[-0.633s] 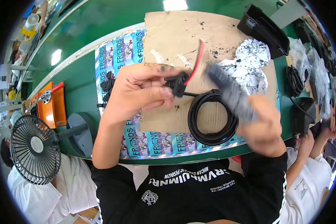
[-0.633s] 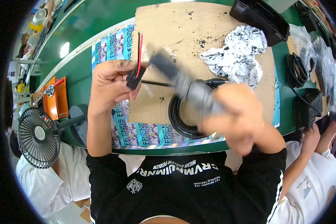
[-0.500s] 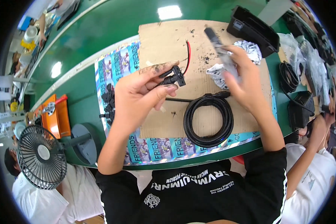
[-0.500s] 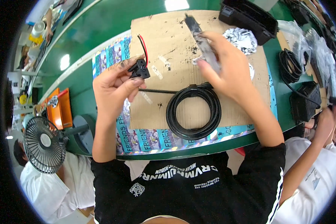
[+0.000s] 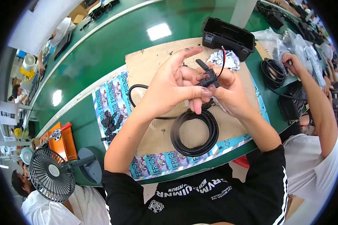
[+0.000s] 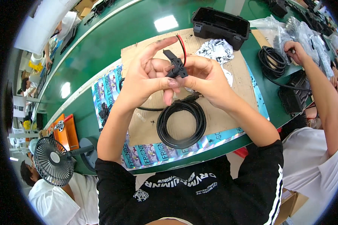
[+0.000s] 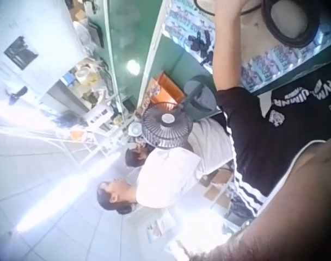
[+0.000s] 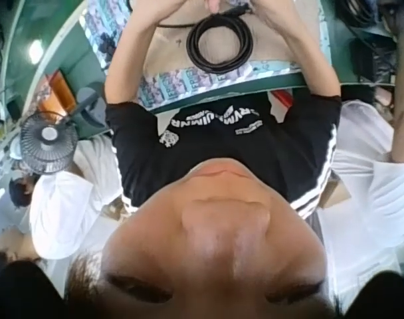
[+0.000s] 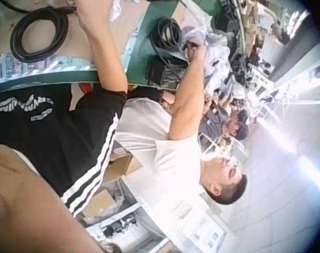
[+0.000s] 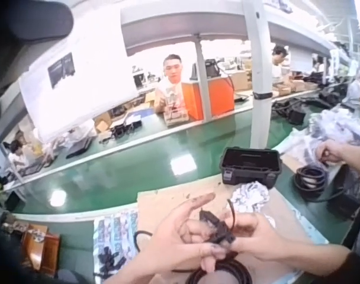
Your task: Connecting electrical wires to a connector and securing them inside a plastic battery box housing using a hot glue gun.
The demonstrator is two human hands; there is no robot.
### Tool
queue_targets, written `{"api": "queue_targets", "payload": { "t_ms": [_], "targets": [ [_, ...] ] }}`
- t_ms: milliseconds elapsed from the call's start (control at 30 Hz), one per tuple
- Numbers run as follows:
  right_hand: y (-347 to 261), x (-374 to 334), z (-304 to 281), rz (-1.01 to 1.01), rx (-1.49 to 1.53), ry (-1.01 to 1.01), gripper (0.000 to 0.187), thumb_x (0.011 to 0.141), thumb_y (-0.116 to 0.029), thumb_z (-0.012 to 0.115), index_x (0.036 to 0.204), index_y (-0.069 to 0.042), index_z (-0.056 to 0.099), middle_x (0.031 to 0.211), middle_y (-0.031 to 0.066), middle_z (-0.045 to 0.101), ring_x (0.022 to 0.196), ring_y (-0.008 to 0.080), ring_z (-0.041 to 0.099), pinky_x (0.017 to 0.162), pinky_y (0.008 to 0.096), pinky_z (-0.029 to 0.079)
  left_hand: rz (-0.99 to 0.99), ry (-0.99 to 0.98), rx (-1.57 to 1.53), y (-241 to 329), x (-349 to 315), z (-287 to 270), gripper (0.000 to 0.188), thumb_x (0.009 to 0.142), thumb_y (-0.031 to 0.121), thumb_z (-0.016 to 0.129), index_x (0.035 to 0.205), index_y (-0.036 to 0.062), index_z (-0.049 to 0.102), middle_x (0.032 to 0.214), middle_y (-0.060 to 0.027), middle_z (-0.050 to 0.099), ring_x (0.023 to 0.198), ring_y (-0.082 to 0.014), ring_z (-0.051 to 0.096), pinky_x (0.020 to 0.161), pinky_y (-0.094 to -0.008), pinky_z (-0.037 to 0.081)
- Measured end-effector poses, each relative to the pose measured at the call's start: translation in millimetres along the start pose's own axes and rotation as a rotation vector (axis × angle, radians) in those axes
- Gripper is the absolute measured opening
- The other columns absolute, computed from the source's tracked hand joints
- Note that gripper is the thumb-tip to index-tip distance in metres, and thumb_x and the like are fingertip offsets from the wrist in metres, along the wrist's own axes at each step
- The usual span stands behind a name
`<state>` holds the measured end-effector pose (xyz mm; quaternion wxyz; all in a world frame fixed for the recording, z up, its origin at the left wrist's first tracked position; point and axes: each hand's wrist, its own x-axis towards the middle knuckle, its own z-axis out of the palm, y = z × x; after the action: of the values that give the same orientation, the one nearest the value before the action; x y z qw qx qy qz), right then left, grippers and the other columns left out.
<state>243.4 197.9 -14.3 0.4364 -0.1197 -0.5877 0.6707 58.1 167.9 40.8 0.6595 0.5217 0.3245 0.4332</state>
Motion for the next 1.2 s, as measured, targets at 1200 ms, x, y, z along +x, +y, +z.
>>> {"api": "queue_targets", "payload": {
  "t_ms": [1200],
  "targets": [
    [9, 113, 51, -0.317, -0.995, -0.287, 0.015, 0.075, -0.008, 0.070, 0.085, 0.001, 0.064, 0.076, 0.0115, 0.060, 0.067, 0.0274, 0.059, 0.060, 0.0317, 0.047, -0.095, 0.720, 0.380, 4, -86, -151, 0.029, 0.082, 0.018, 0.062, 0.095, -0.0080, 0.064, 0.082, -0.0077, 0.064, 0.074, -0.0121, 0.057, 0.067, -0.0246, 0.044]
  ]
}}
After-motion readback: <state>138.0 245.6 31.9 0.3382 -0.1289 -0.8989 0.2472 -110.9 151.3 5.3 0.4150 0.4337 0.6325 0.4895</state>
